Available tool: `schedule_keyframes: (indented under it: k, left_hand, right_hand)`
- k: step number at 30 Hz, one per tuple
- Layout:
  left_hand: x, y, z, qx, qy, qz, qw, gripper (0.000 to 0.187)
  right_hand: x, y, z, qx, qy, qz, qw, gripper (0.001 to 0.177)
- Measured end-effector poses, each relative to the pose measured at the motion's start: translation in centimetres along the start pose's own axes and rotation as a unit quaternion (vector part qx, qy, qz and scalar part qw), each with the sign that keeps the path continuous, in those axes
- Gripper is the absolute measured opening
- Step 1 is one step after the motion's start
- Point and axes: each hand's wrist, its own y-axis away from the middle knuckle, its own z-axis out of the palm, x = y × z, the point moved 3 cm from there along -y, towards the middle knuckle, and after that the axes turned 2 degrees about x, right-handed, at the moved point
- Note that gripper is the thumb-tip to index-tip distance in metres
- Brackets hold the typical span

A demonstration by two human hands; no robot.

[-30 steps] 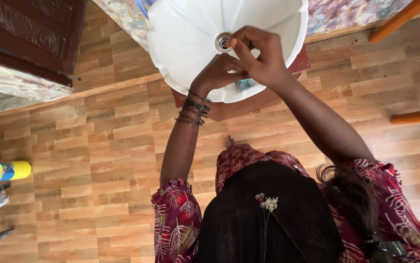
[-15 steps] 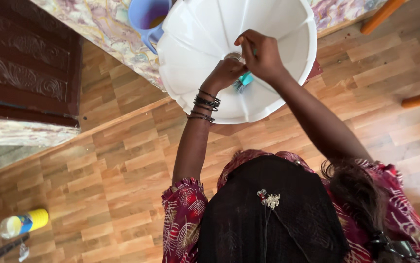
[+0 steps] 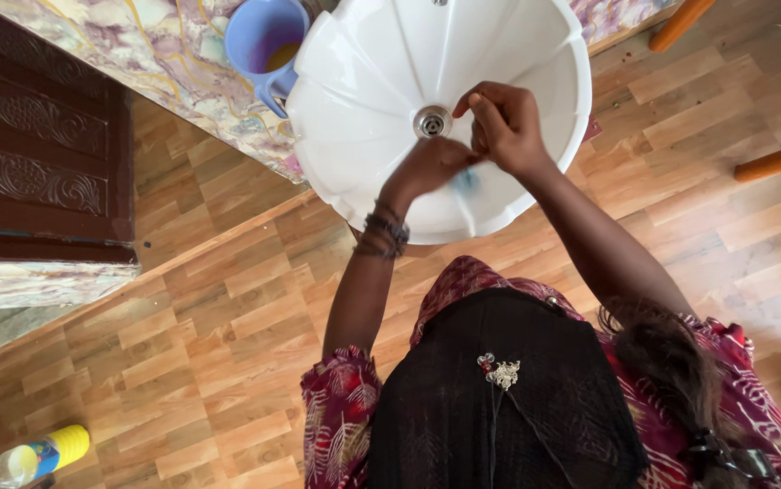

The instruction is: The person scrubs the inside of a white pedestal sink using a blue scrub brush. They clean the basin, the drain area, and the rim of the sink. The person also rinses the brush under the running tap water.

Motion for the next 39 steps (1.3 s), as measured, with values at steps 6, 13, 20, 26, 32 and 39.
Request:
schedule_keyframes:
  k: [6,13,20,26,32,39]
  left_hand:
    - [-2.9,-2.6,0.2,0.105,-0.098,0.084,0.986,0.039]
    - [8.8,-0.4,2.5,-0.019,-0.065,0.093,0.993,0.041]
    - [5.8,-3.1,5.1,0.064,-0.016,0.183,0.981,0.05]
    - [-2.1,-4.1,4.0,0.121,-0.075,0.06,0.988,0.037]
    - [9.1,-3.8,4.8,0.038,-0.015,0.01,0.999,0.038]
    - [5.5,-6.5,6.1,0.082,-0.108,-0.079,0.988,0.04]
  right_hand:
    - [7.2,0.9,-0.9,0.005,-0.052,-0.013,0.999,0.032]
    - [-5.4,2.1,-6.6,-0.163,0.075,-0.059,0.982,0.036]
    - [-3.1,1.7,-8.1,-0.164,0.106,-0.041,0.98,0.041]
    - [5.4,0.7,-5.7,-0.091,-0.027,0.011,0.995,0.041]
    - [-4.6,1.2,-11.3,-0.122,0.129,-0.018,0.984,0.036]
    - [1.5,-1.4,-12.2,-0.134,0.05,0.025,0.989,0.046]
